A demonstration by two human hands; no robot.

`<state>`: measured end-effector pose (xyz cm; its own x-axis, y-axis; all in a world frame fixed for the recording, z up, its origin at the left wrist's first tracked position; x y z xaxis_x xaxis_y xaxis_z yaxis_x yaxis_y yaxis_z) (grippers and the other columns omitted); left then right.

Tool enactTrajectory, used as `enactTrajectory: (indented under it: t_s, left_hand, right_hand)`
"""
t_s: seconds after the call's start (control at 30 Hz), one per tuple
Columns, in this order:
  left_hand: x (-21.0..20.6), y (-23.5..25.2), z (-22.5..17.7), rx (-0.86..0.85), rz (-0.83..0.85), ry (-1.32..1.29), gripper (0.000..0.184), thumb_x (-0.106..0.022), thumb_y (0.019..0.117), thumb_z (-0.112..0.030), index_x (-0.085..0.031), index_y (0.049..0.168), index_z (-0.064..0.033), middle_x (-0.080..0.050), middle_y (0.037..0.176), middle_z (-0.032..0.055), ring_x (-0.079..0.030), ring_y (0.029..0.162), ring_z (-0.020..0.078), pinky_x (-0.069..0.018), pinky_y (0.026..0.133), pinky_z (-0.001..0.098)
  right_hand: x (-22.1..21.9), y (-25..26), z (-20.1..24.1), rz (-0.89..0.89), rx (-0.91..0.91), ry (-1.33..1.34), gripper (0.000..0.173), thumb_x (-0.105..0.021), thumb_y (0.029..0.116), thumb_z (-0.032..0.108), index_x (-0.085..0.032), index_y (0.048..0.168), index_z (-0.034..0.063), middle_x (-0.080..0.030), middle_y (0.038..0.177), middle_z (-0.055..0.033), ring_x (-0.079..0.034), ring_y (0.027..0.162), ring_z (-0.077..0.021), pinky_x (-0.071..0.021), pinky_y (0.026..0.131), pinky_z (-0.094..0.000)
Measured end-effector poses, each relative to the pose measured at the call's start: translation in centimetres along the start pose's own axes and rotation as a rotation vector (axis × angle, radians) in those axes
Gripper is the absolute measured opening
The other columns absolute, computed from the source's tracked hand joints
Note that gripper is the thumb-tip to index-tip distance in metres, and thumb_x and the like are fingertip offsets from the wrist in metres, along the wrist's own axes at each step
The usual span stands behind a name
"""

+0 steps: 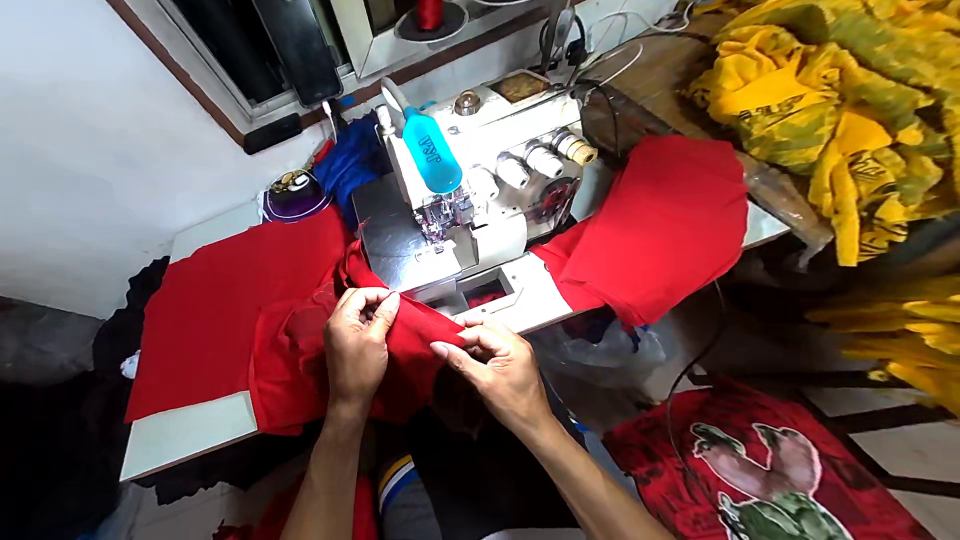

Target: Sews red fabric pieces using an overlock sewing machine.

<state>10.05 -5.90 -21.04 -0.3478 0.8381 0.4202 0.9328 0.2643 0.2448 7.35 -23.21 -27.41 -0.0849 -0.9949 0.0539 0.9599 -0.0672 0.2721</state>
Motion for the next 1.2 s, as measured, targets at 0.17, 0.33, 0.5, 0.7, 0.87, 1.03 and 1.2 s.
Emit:
enactTrajectory:
  t_s: [0.17,0.33,0.5,0.7,0.87,1.03,1.2]
  left_hand:
    - [-0.4,-0.7,0.3,-0.010,-0.057,-0.111,0.004,-0.071,0.0930,-0.006,-0.073,0.094,-0.0090,-0.069,0.098,0.0007,-0.067,0.087,0.0080,-0.0576,0.074,0.0230]
    - [-0.3,-1.2,0.2,-0.136,-0.038,-0.201,0.008,-0.063,0.0937,-0.003,-0.069,0.089,-0.0061,-0.066,0.128,0.0057,-0.065,0.113,0.0135,-0.0590,0.086,0.0267]
    - [0.8,-1.2,-2.0,-0.270,0.001,-0.159,0.010,-0.064,0.0951,-0.005,-0.069,0.101,-0.0110,-0.071,0.093,-0.0054,-0.068,0.086,0.0036,-0.0585,0.078,0.0206]
    - [-0.8,5.1,-5.1,-0.498,0.118,0.460,0.008,-0.071,0.0955,-0.018,-0.076,0.095,-0.0115,-0.075,0.097,0.0018,-0.071,0.089,0.0114,-0.0577,0.079,0.0341]
    - [-5.4,5.4,-0.3,-0.432,0.080,0.539,0.023,-0.066,0.0982,-0.020,-0.069,0.116,-0.0044,-0.067,0.117,0.0150,-0.062,0.112,0.0332,-0.0500,0.095,0.0500]
    - [-7.1,5.3,-0.1,-0.376,0.156,0.822,0.044,-0.040,0.1050,-0.022,-0.057,0.140,-0.0011,-0.049,0.152,0.0182,-0.044,0.141,0.0378,-0.0367,0.105,0.0601]
    - [-7.4,7.3,-0.6,-0.379,0.245,0.910,0.039,-0.040,0.1032,-0.021,-0.061,0.129,0.0008,-0.048,0.151,0.0198,-0.043,0.140,0.0395,-0.0399,0.098,0.0606]
  right_hand:
    - [0.4,0.0,0.5,-0.071,-0.018,0.008,0.019,-0.084,0.0831,0.026,-0.072,0.075,0.0136,-0.073,0.092,0.0030,-0.067,0.073,-0.0041,-0.0591,0.064,-0.0200]
    - [0.4,-0.2,0.9,-0.143,-0.121,0.098,0.021,-0.089,0.0747,0.017,-0.069,0.071,0.0141,-0.072,0.087,0.0031,-0.064,0.066,-0.0056,-0.0562,0.058,-0.0207]
    - [0.3,0.0,2.1,-0.167,-0.221,0.347,0.028,-0.088,0.0704,0.000,-0.069,0.089,0.0079,-0.073,0.081,-0.0045,-0.070,0.068,-0.0126,-0.0612,0.062,-0.0251]
    - [-0.1,2.9,2.5,-0.031,-0.405,0.456,0.008,-0.076,0.0899,0.005,-0.077,0.096,-0.0005,-0.075,0.077,-0.0109,-0.073,0.065,-0.0175,-0.0644,0.064,-0.0303]
    - [0.4,2.7,0.2,-0.117,-0.628,0.489,0.014,-0.065,0.0991,0.007,-0.073,0.094,-0.0043,-0.074,0.075,-0.0128,-0.073,0.065,-0.0189,-0.0629,0.060,-0.0302]
    - [0.6,2.2,0.7,-0.168,-0.587,0.532,0.014,-0.063,0.0989,0.005,-0.071,0.091,-0.0035,-0.074,0.075,-0.0117,-0.073,0.063,-0.0175,-0.0620,0.055,-0.0280]
    - [0.1,3.3,0.9,-0.173,-0.589,0.569,0.014,-0.062,0.0994,0.005,-0.071,0.094,-0.0052,-0.074,0.077,-0.0136,-0.074,0.065,-0.0183,-0.0617,0.055,-0.0276]
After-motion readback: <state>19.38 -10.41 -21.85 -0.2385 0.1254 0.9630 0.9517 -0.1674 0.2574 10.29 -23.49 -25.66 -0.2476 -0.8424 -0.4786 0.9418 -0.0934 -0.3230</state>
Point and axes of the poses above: each hand's wrist, its own y-axis towards the middle knuckle, its own x-axis out of the back of the hand, z = x × y, the point moved 1 cm from there along y, towards the middle knuckle
